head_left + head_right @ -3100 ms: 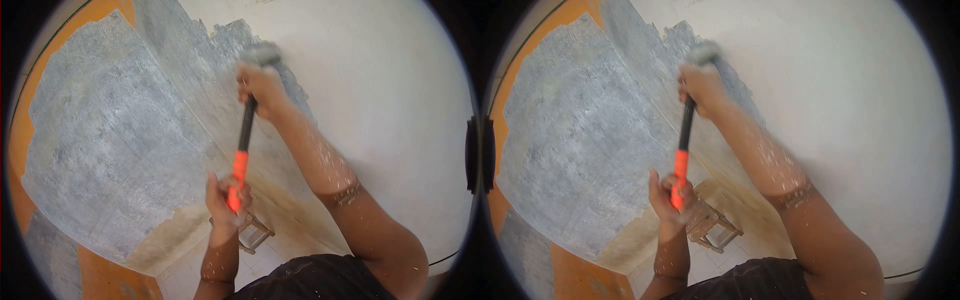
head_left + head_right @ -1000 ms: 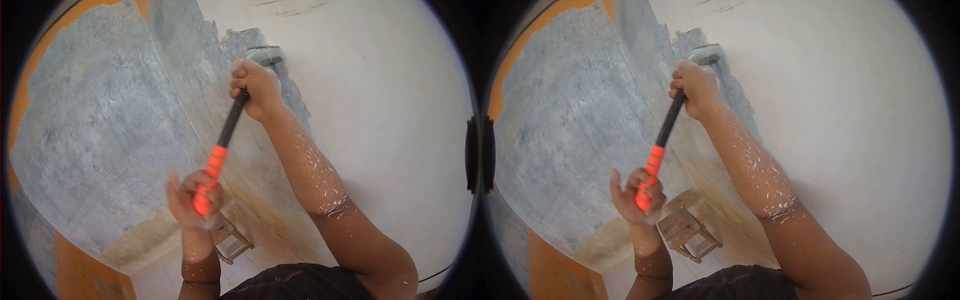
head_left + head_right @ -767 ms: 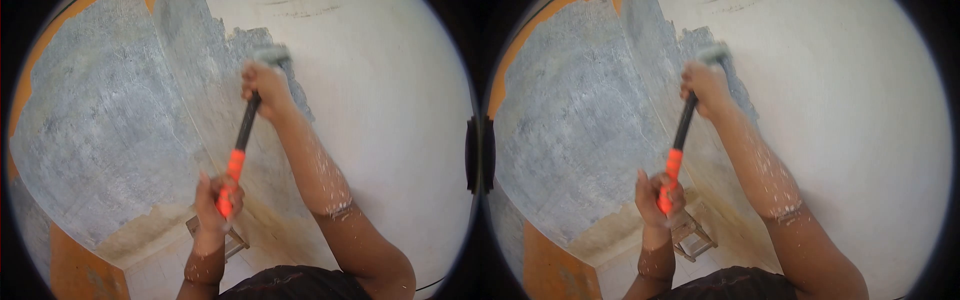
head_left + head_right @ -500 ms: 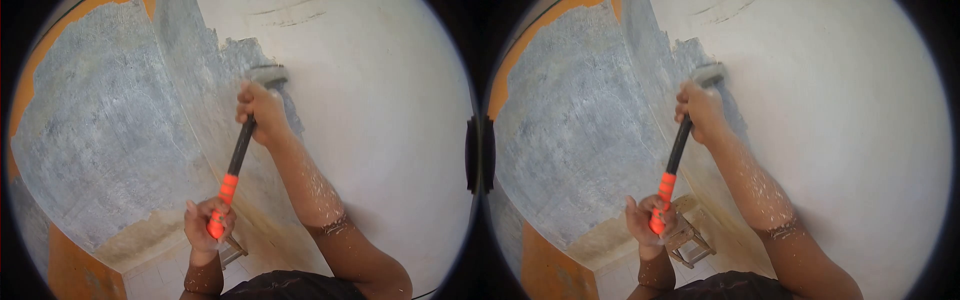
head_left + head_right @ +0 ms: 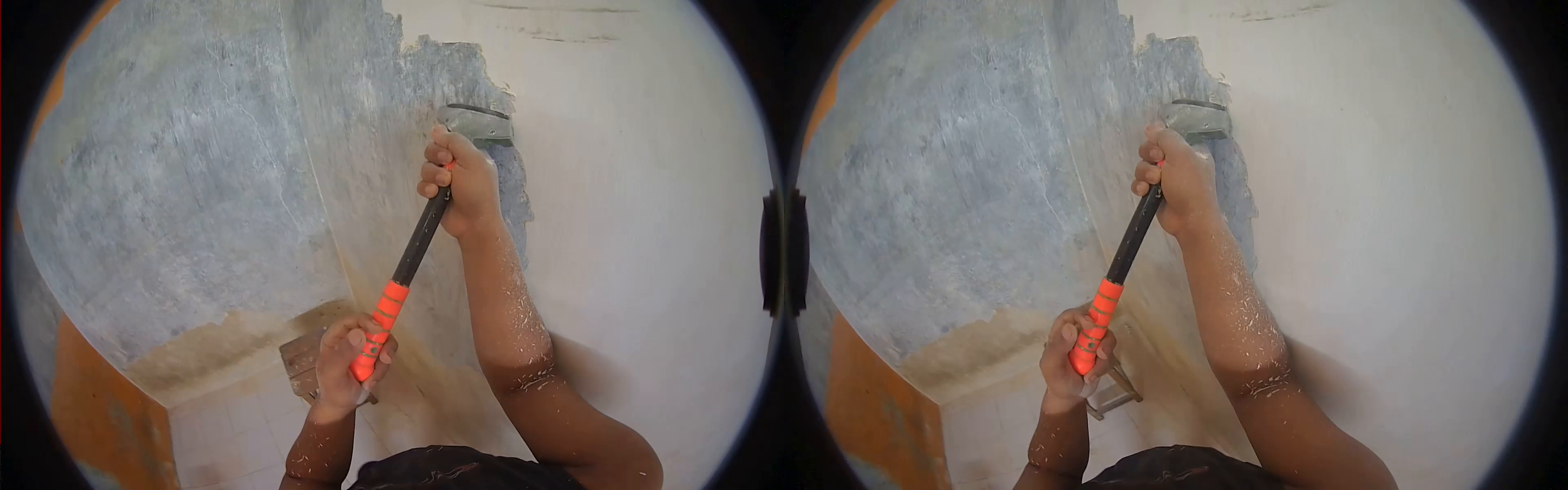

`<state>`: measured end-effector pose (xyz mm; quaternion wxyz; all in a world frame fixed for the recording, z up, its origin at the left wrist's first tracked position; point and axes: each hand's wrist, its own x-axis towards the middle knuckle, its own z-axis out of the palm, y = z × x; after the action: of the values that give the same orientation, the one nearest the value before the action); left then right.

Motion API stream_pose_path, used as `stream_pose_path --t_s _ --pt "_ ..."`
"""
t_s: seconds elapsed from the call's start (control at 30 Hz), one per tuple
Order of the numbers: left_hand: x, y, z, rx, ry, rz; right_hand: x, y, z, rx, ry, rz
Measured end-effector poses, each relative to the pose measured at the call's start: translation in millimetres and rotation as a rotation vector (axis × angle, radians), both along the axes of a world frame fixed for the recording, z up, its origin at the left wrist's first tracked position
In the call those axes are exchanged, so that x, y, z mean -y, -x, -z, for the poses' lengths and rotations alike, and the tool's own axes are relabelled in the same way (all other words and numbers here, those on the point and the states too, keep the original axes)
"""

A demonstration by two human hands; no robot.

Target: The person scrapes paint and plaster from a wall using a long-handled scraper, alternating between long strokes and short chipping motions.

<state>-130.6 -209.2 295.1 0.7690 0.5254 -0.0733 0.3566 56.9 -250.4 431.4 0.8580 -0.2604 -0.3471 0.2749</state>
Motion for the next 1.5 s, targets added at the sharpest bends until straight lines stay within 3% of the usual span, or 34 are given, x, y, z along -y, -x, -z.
stream_pose_path --t_s 0.1,0.23,0.3,0.43,0.5,0.53,0.6,0.63,0.7,0.73,0.77,0.83,0.9,0.97,1.07,1.23,1.4,1.5 --pt "-2.9 -13.0 -11.6 -0.026 0.114 0.015 -8.1 -15.2 -12.9 0.062 -0.061 0.005" --pt "-4.3 -17.5 -44.7 0.072 -0.015 0.144 -11.9 -20.2 -50.1 0.113 -0.123 -0.018" --pt "-4.7 -15.2 -33.1 0.090 -0.013 0.271 -8.8 -25.3 -41.5 0.122 -0.121 -0.039" --pt "-23.0 -17.3 10.8 0.007 -0.159 0.365 13.4 2.1 1.3 0.185 0.194 0.355" --pt "-39.1 -21.5 16.0 -0.022 -0.209 0.414 20.5 12.8 12.8 0.549 0.663 0.835" --pt "-47.7 -23.1 13.9 0.002 -0.267 0.413 23.2 20.5 20.3 0.545 0.683 0.850" --pt "-64.8 -28.7 14.1 0.036 -0.318 0.426 29.1 32.1 33.0 0.918 0.589 1.207" --pt "-73.2 -31.6 16.1 0.063 -0.396 0.458 30.2 37.8 33.9 0.918 0.604 1.223" --pt "-85.5 -36.1 16.4 0.097 -0.472 0.519 34.5 53.5 27.2 1.526 0.497 1.811" --pt "-89.0 -38.0 16.2 0.115 -0.497 0.543 38.5 58.4 20.4 1.688 0.571 1.698" --pt "-89.5 -38.4 17.0 0.133 -0.522 0.570 36.5 63.9 14.0 1.686 0.603 1.719" --pt "-88.9 -41.6 17.5 0.145 -0.503 0.601 28.6 66.1 -1.4 2.187 0.986 1.338" --pt "-89.1 -48.1 18.8 0.275 -0.582 0.532 26.6 43.1 -15.9 2.265 1.035 1.287" --pt "-91.8 -45.1 9.8 0.320 -0.610 0.537 29.8 23.9 -39.8 2.459 1.049 1.059" --pt "-97.1 -44.7 2.4 0.378 -0.603 0.509 27.7 14.2 -63.4 2.479 1.006 1.096" --pt "-96.6 -49.4 10.6 0.399 -0.536 0.391 17.9 13.6 -50.2 2.506 0.926 1.089" --pt "-85.3 -45.9 -10.3 0.379 -0.665 0.324 22.3 -2.1 -65.6 2.549 0.737 0.994" --pt "-85.2 -38.5 -15.3 0.415 -0.703 0.296 24.0 2.6 -59.3 2.556 0.676 1.145"
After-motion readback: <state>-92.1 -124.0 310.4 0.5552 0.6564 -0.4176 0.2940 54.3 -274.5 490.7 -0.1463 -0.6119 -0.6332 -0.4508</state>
